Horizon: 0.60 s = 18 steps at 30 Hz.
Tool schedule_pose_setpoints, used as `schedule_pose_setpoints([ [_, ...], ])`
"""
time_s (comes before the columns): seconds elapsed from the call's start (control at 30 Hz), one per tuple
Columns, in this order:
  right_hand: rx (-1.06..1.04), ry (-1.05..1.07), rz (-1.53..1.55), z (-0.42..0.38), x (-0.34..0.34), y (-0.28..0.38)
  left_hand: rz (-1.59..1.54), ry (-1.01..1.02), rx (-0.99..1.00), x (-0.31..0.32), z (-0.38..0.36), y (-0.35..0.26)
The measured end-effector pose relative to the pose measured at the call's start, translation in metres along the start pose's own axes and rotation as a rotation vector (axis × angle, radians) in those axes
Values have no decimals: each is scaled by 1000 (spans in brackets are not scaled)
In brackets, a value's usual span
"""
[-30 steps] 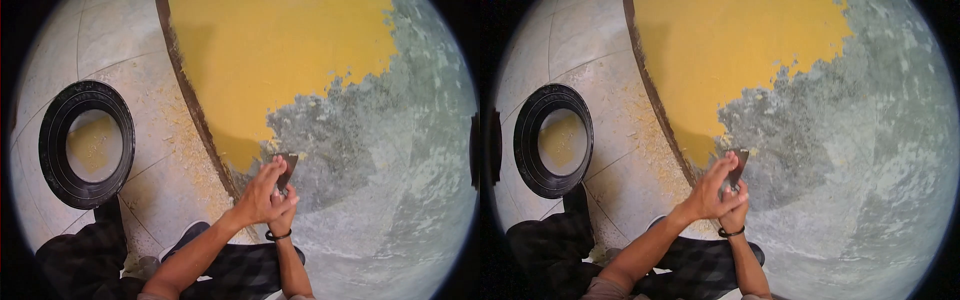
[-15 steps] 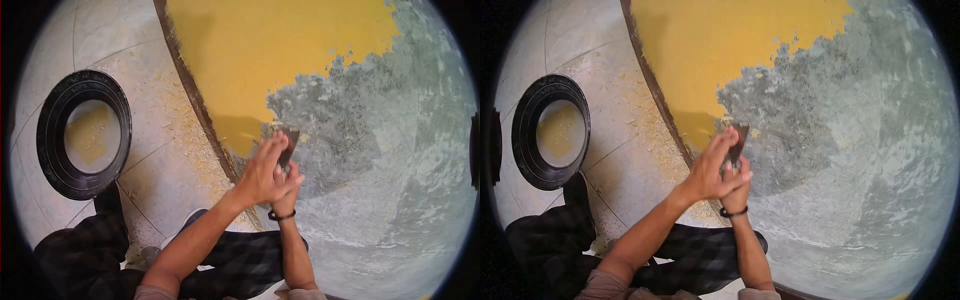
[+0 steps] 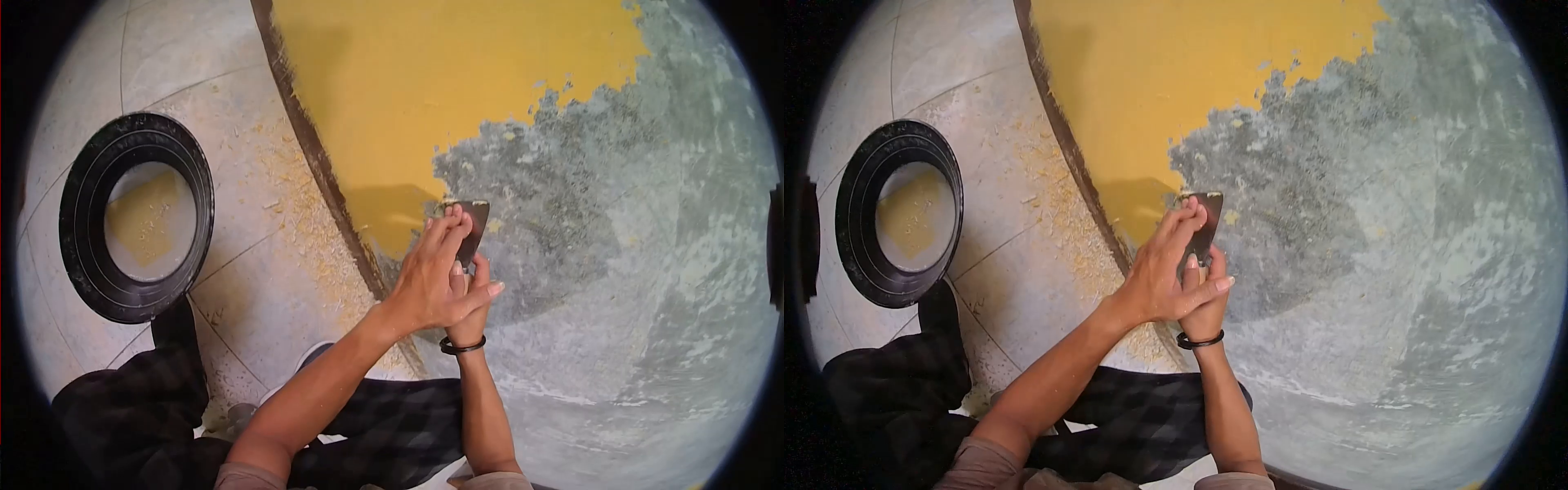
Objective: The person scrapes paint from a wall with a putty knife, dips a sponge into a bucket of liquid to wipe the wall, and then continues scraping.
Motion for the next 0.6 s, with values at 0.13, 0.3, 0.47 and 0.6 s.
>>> schedule_pose_setpoints([
  [0.13, -55, 22, -76, 5, 5, 9, -7, -74, 119, -15, 18, -9],
  [0.3, 43, 147, -51, 10, 11, 10, 47, -79, 87, -14, 6, -8],
  [0.47, 84, 151, -109, 15, 7, 14, 83, -73, 97, -14, 9, -14],
  [0.6, 61, 130, -57, 16, 13, 18, 14, -79, 81, -20, 7, -6],
])
Point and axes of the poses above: each hand's wrist, its own z-axis towards the middle knuckle, its own x-axis out of the palm, y = z × x, the point moved 8 cm from there along z, towards the middle knuckle, and after that the axes turned 9 degrees about -x, right-handed, at the moved point
